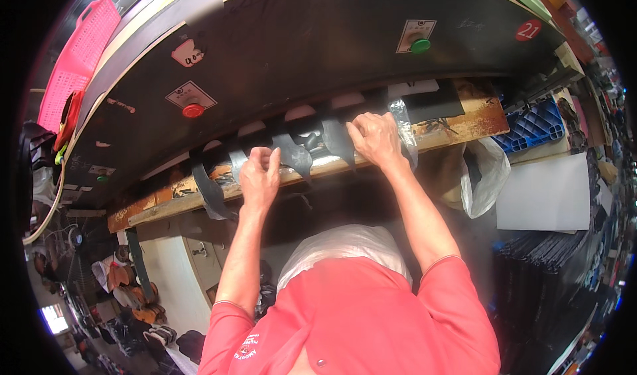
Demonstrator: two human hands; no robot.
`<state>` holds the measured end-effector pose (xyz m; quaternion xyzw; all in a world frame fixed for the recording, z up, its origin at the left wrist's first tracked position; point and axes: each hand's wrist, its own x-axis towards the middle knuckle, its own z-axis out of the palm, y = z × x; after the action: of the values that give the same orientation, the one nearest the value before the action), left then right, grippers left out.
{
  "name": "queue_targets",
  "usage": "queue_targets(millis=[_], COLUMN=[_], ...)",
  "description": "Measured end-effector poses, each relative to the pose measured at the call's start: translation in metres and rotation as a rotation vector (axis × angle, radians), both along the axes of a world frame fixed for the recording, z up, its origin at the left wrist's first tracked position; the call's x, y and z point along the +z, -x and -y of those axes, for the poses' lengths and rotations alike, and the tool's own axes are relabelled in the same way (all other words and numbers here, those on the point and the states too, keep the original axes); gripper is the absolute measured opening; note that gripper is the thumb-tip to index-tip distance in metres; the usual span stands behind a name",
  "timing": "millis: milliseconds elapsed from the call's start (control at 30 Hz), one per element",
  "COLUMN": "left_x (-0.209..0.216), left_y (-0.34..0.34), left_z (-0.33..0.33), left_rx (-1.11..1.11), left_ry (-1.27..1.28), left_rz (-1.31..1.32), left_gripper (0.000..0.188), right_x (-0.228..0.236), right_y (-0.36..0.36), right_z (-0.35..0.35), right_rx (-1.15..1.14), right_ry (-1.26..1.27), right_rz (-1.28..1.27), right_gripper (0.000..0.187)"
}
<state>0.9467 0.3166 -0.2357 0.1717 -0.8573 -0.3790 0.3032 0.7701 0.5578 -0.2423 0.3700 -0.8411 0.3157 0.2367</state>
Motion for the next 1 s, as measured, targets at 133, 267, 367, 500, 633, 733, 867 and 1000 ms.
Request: queue_targets(millis=[133, 267, 367, 500, 633, 733, 867, 1000], left_x=[-0.012, -0.02, -0.021, -0.021, -0.021, -0.016, 0.005, 0.031], left_y=[0.003, -0.002, -0.004, -0.004, -0.005, -0.006, -0.007, 0.0], left_z=[-0.003, 0.003, 0.003, -0.001, -0.005, -0.005, 0.003, 0.023], left_rx=[0.047, 0.038, 0.027, 0.039, 0.041, 0.025, -0.086, -0.28], left_ry=[0.41, 0.377, 0.349, 0.331, 0.318, 0.304, 0.24, 0.15], left_rz=[-0.058, -0.063, -0.021, -0.051, -0.068, -0.034, 0.049, 0.226], left_gripper=[0.02, 0.019, 0.019, 0.019, 0.02, 0.021, 0.023, 0.02], right_x=[0.005, 0.004, 0.002, 0.0, -0.003, -0.002, 0.011, 0.037], right_y=[0.005, -0.002, -0.003, -0.004, -0.006, -0.003, 0.007, 0.016], right_z=[0.001, 0.001, 0.001, -0.001, -0.005, -0.01, -0.008, 0.023], right_rx=[0.026, -0.057, -0.04, 0.017, -0.011, -0.023, -0.023, -0.069], right_ry=[-0.055, -0.136, -0.143, -0.085, -0.075, -0.047, 0.332, 0.493], right_rz=[0.035, 0.119, 0.178, 0.137, 0.188, 0.34, 0.802, 0.869], right_gripper=[0.022, 0.021, 0.024, 0.024, 0.022, 0.02, 0.023, 0.016])
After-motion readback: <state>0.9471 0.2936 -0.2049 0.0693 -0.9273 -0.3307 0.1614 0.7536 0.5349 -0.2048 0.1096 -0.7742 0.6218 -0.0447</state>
